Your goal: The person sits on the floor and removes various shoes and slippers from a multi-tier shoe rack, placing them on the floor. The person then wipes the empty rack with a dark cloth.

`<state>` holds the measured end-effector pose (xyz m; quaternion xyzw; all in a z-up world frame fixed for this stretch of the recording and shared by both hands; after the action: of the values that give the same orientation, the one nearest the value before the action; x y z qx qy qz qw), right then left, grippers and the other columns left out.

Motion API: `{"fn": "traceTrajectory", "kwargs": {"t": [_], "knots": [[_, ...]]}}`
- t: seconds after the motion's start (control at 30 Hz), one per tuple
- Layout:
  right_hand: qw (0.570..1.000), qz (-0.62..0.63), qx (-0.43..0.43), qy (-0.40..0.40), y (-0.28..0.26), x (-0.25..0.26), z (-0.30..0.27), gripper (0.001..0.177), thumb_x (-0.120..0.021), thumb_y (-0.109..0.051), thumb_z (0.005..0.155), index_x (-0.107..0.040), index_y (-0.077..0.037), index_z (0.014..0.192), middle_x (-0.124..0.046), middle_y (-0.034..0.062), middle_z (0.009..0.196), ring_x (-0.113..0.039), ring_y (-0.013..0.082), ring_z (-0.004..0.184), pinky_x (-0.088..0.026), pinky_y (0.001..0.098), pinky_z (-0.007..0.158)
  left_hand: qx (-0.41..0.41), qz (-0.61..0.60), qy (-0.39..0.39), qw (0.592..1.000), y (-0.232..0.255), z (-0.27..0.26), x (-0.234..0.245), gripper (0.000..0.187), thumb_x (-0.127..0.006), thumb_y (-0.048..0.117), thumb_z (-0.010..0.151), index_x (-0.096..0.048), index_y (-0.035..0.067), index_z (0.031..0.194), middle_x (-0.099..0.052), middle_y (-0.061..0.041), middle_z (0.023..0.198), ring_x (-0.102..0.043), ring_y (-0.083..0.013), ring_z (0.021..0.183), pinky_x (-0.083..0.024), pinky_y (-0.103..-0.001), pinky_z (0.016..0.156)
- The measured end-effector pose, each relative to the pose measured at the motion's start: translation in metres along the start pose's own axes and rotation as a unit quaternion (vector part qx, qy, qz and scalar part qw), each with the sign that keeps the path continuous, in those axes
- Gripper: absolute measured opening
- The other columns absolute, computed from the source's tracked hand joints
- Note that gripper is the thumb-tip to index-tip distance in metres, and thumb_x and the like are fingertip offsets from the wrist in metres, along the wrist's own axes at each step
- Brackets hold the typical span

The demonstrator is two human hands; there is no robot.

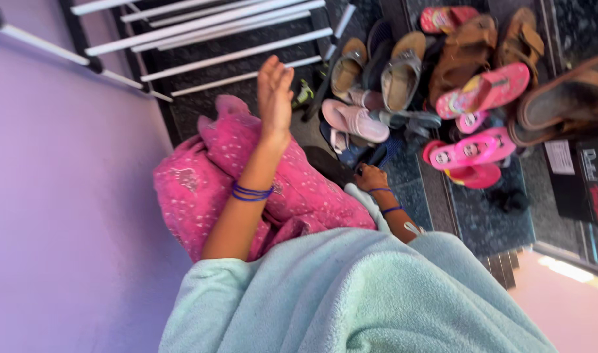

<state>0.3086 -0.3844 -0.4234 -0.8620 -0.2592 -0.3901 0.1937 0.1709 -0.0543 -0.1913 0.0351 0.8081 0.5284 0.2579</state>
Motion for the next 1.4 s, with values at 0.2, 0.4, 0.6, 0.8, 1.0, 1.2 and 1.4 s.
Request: {"fn": "traceTrajectory", "kwargs": {"t": [0.2, 0.4, 0.6, 0.8, 1.0, 1.2, 1.4], "knots": [[0.989, 0.093, -0.114, -0.012, 0.061, -0.023, -0.015, 0.055, -0.071, -0.048, 0.086, -0.065, -0.017, 0.132, -0.06, 0.0259, 0.135, -0.059, 0.0441, 0.125, -0.05, 0.051, 0.103, -0.107, 0.289, -0.004, 0.951, 0.017, -0.022, -0.017, 0.059, -0.073, 0.017, 0.091, -0.048, 0.007, 0.144, -0.051, -0.016, 0.149, -0.06, -0.0279, 0.127, -0.053, -0.036, 0.094], [0.963, 0.165, -0.165, 0.132, 0.123, -0.028, -0.037, 0.047, -0.074, -0.031, 0.086, -0.064, -0.009, 0.127, -0.057, 0.0246, 0.138, -0.061, 0.0452, 0.121, -0.052, 0.0516, 0.099, -0.299, 0.386, -0.147, 0.86, 0.013, -0.054, -0.054, 0.058, -0.076, 0.012, 0.1, -0.047, 0.006, 0.149, -0.038, -0.024, 0.158, -0.053, -0.037, 0.139, -0.055, -0.04, 0.111], [0.834, 0.116, -0.249, 0.479, 0.221, 0.023, -0.103, 0.044, -0.065, -0.01, 0.085, -0.055, -0.004, 0.127, -0.053, 0.0225, 0.124, -0.054, 0.0443, 0.119, -0.047, 0.0589, 0.099, -0.235, 0.453, -0.174, 0.842, 0.011, -0.061, -0.055, 0.061, -0.078, 0.012, 0.098, -0.046, 0.007, 0.151, -0.029, -0.026, 0.163, -0.06, -0.0339, 0.128, -0.052, -0.042, 0.107], [0.736, 0.115, -0.524, 0.413, 0.332, 0.091, -0.16, 0.044, -0.07, -0.038, 0.085, -0.066, -0.028, 0.127, -0.019, 0.0258, 0.162, -0.015, 0.0495, 0.151, -0.031, 0.0709, 0.112, -0.203, 0.472, -0.152, 0.844, 0.011, -0.061, -0.05, 0.06, -0.077, 0.014, 0.094, -0.048, 0.008, 0.147, -0.032, -0.025, 0.162, -0.062, -0.0335, 0.121, -0.054, -0.041, 0.098], [0.879, 0.199, -0.367, 0.23, 0.374, 0.121, -0.155, 0.062, -0.073, -0.054, 0.078, -0.067, -0.031, 0.135, -0.038, 0.0169, 0.161, -0.028, 0.0449, 0.151, -0.029, 0.0691, 0.116, -0.246, 0.46, -0.13, 0.843, 0.013, -0.048, -0.039, 0.057, -0.076, 0.014, 0.095, -0.05, 0.006, 0.145, -0.03, -0.028, 0.16, -0.063, -0.0359, 0.121, -0.053, -0.042, 0.105], [0.916, 0.121, -0.381, 0.033, 0.38, 0.069, -0.128, 0.092, -0.071, -0.072, 0.078, -0.065, -0.001, 0.137, -0.058, 0.0265, 0.144, -0.052, 0.0411, 0.139, -0.04, 0.0529, 0.113, -0.26, 0.46, -0.119, 0.841, 0.029, -0.041, -0.04, 0.052, -0.076, 0.014, 0.094, -0.053, 0.005, 0.14, -0.03, -0.03, 0.159, -0.063, -0.0395, 0.121, -0.053, -0.044, 0.105], [0.897, 0.067, -0.422, 0.112, 0.33, 0.064, -0.137, 0.084, -0.074, -0.068, 0.083, -0.068, 0.003, 0.128, -0.066, 0.0272, 0.129, -0.064, 0.0396, 0.117, -0.052, 0.0483, 0.095, -0.254, 0.484, -0.126, 0.828, 0.049, -0.034, -0.036, 0.05, -0.075, 0.016, 0.093, -0.054, 0.004, 0.137, -0.035, -0.029, 0.156, -0.063, -0.0397, 0.117, -0.051, -0.047, 0.103]]}}
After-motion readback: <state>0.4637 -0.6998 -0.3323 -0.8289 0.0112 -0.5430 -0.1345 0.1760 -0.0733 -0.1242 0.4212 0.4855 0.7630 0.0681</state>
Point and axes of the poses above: each hand's wrist, its own z-axis towards the middle knuckle, its own x-axis out of the back of the hand, y = z × x, the point moved 7 cm from there along z, towards the middle knuckle
